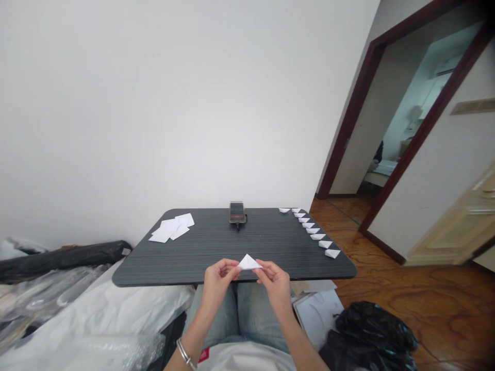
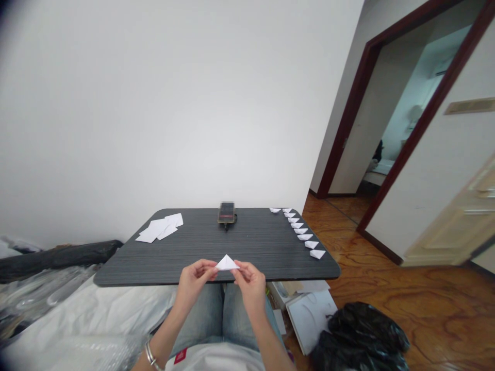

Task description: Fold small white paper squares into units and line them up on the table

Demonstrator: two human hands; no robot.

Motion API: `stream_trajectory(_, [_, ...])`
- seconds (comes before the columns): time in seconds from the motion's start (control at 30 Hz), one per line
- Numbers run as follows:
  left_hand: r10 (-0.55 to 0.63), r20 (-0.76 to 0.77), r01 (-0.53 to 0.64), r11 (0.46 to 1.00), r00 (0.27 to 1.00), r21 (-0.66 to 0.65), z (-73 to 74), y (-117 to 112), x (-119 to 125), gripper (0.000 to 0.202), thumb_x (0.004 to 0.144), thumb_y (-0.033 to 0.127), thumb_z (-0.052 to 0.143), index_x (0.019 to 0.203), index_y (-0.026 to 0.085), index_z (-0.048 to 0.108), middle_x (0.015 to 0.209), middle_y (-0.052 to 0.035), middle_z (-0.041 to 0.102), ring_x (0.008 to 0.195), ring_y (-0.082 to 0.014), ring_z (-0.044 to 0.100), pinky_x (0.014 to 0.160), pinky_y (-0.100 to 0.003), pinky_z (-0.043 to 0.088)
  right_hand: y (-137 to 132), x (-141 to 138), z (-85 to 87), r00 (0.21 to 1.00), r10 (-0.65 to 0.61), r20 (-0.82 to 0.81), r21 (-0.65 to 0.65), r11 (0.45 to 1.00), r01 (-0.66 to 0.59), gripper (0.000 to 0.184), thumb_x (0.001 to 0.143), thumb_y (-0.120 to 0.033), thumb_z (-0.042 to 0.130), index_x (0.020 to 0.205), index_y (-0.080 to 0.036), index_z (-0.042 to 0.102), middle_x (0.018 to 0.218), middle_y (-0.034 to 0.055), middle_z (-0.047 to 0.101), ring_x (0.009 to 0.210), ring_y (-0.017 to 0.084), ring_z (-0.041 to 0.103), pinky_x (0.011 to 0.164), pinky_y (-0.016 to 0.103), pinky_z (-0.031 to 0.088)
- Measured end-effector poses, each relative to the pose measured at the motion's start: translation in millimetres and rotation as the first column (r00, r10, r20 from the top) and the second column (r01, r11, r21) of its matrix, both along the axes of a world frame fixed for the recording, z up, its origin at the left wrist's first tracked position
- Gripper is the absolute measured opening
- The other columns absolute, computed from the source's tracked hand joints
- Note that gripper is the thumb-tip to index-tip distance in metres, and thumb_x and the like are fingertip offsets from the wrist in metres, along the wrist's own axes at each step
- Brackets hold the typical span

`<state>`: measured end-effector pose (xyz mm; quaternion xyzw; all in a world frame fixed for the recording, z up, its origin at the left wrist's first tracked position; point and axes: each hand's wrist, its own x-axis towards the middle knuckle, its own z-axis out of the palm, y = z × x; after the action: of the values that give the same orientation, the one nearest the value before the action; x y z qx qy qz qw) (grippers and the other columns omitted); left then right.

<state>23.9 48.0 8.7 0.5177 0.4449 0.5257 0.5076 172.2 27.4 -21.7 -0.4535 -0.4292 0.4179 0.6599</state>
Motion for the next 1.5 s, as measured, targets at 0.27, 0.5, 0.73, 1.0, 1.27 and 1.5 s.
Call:
stream_trajectory(0.27, [0.116,-0.298,-0.054,0.977,0.947,0.208,-6.7,-5,1,0.011,0.074,0.024,0.061,0.076,0.016,0.069,0.070,-0.0040,0.073,0.066,-0.0198,0.068,0.062,-0.026,0.052,-2,-4,-2.1,0.996,-0.089,-0.001,0.013,0.996,0.089,0.024,0.070,-0.032,0.067,0.089,-0.016,0.070,0.080,0.0076,0.074,0.076,0.023,0.068,0.056,0.027,0.053])
stream_trajectory(0.5, [0.121,-0.437,0.026,0.949,0.892,0.316,0.6,-12,1,0.015,0.078,0.024,0.058,0.085,0.017,0.069,0.077,-0.0040,0.074,0.069,-0.0195,0.069,0.065,-0.026,0.053,-3,-5,-2.1,0.986,-0.146,0.077,0.081,0.987,0.140,0.023,0.073,-0.031,0.064,0.088,-0.015,0.071,0.083,0.0084,0.074,0.077,0.024,0.068,0.063,0.032,0.055])
stream_trajectory(0.73, [0.139,-0.517,0.058,0.936,0.845,0.346,2.7,-16,2,0.020,0.082,0.024,0.051,0.088,0.019,0.070,0.079,-0.0040,0.074,0.068,-0.0191,0.068,0.065,-0.026,0.052,-2,-4,-5.5,0.960,-0.200,0.198,0.157,0.973,0.170,0.017,0.075,-0.030,0.063,0.082,-0.016,0.070,0.076,0.0076,0.074,0.071,0.022,0.068,0.062,0.029,0.054])
stream_trajectory(1.0, [0.011,-0.464,0.110,0.966,0.886,0.233,3.5,-17,9,0.024,0.083,0.029,0.049,0.077,0.015,0.068,0.067,-0.0047,0.070,0.062,-0.0180,0.065,0.059,-0.024,0.048,-9,-5,5.8,0.915,-0.192,0.354,0.315,0.946,0.076,0.015,0.079,-0.019,0.057,0.086,-0.020,0.071,0.095,0.0076,0.072,0.088,0.022,0.066,0.077,0.033,0.053])
stream_trajectory(1.27, [-0.206,-0.199,0.233,0.965,0.958,0.124,1.0,-17,13,0.025,0.081,0.031,0.052,0.089,0.012,0.066,0.075,-0.0075,0.070,0.070,-0.0192,0.064,0.061,-0.026,0.050,-9,-4,5.1,0.861,-0.184,0.475,0.388,0.921,-0.017,0.027,0.083,-0.013,0.050,0.091,-0.027,0.071,0.105,0.0065,0.066,0.098,0.021,0.059,0.085,0.037,0.047])
stream_trajectory(1.5, [-0.184,-0.103,0.197,0.971,0.977,0.134,6.9,-16,12,0.038,0.081,0.043,0.050,0.071,0.011,0.068,0.066,-0.0076,0.068,0.062,-0.0176,0.061,0.053,-0.023,0.047,-12,-3,6.7,0.867,-0.147,0.477,0.398,0.915,-0.064,0.032,0.085,-0.012,0.043,0.092,-0.026,0.071,0.108,0.0070,0.061,0.101,0.021,0.057,0.085,0.035,0.045])
